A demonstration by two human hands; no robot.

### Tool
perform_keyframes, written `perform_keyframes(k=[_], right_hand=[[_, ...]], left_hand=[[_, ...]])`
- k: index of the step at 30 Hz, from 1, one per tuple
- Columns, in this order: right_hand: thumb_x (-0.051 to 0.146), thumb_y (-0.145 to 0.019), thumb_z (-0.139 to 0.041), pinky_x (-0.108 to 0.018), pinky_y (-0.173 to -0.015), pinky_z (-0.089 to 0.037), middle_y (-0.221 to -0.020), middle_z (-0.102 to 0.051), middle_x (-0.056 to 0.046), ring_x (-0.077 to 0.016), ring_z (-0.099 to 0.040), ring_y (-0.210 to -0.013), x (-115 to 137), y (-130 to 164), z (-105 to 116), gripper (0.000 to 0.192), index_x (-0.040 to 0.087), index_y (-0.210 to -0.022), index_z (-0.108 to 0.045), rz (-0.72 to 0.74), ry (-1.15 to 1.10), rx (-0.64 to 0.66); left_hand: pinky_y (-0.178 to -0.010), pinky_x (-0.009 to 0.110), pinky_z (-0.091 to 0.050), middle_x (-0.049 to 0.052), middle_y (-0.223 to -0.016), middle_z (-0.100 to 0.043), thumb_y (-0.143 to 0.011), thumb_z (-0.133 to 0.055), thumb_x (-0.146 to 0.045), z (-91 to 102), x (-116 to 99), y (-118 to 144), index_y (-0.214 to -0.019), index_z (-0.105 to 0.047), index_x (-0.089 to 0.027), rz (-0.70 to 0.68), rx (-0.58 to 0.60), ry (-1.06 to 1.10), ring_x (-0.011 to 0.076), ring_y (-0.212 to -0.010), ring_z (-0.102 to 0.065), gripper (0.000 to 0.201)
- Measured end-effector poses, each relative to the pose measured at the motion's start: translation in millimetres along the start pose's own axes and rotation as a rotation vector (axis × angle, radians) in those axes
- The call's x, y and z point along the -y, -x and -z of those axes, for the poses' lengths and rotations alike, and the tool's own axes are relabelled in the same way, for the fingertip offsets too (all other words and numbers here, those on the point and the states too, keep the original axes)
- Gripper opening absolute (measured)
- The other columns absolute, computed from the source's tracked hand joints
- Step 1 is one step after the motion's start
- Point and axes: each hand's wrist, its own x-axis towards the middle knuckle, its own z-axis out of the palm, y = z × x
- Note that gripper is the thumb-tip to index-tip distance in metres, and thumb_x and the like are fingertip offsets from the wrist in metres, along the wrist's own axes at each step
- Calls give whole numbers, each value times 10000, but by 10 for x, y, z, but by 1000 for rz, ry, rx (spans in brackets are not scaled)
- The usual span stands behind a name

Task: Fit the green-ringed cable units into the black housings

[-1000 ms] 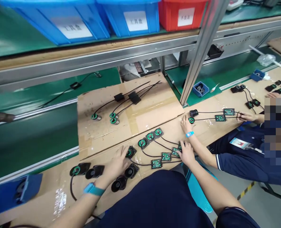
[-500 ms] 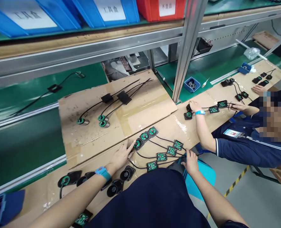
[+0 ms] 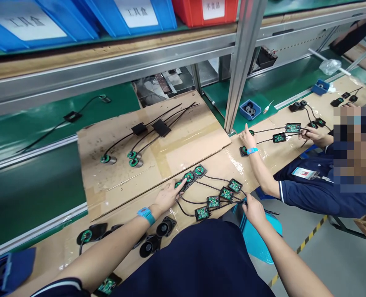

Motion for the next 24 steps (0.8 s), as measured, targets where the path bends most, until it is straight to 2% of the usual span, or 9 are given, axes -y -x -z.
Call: perform_keyframes(k=[4,7,11,15,20,24], right_hand=[[224,-868,-531,-355,-860,-511,-1203,-662,-142,-283,-656,-1058,2,-18,378,558,156,-1416,-453,-13,80,-32],[248,-884,-506,-358,-854,-521,-1139,-683,-136,-280,-667,-1034,-19,-17,495,544,139,-1416,-467,-25,91,-55],[258,-880,-486,-369,-877,-522,-1134,-683,-152,-286,-666,-1051,-66,25,452,552,101,-1409,-473,-43,75,-50],[256,-880,-480,-358,-901,-514,-1147,-687,-135,-269,-665,-1068,-99,105,360,545,129,-1410,-468,-60,37,-19],[249,-864,-490,-379,-901,-517,-1189,-678,-124,-274,-666,-1067,-99,149,293,543,165,-1400,-479,-95,-9,-30],[228,-845,-486,-388,-913,-515,-1143,-686,-121,-275,-662,-1064,-74,113,239,549,159,-1390,-485,-99,-55,-34]], left_hand=[[-778,342,-531,125,-1102,-531,-1012,-378,-310,-31,-4,-78,-1577,-132,-364,-3,18,-20,259,-961,-589,618],[-783,350,-522,125,-1078,-543,-1013,-384,-299,-68,-47,-113,-1580,-142,-340,-5,-14,-19,263,-961,-583,618],[-819,364,-515,138,-1082,-559,-1012,-360,-248,-139,-133,-157,-1566,-235,-284,5,-79,30,271,-1011,-558,569],[-844,377,-517,156,-1106,-567,-1022,-370,-343,-156,-159,-191,-1499,-387,-217,15,-101,49,286,-1060,-539,494],[-851,384,-520,159,-1085,-591,-1010,-410,-421,-100,-131,-131,-1545,-287,-163,26,-86,-1,301,-1060,-551,606],[-885,407,-515,188,-1146,-597,-1020,-369,-399,-132,-67,-41,-1520,-333,-132,21,-89,-28,303,-1073,-567,568]])
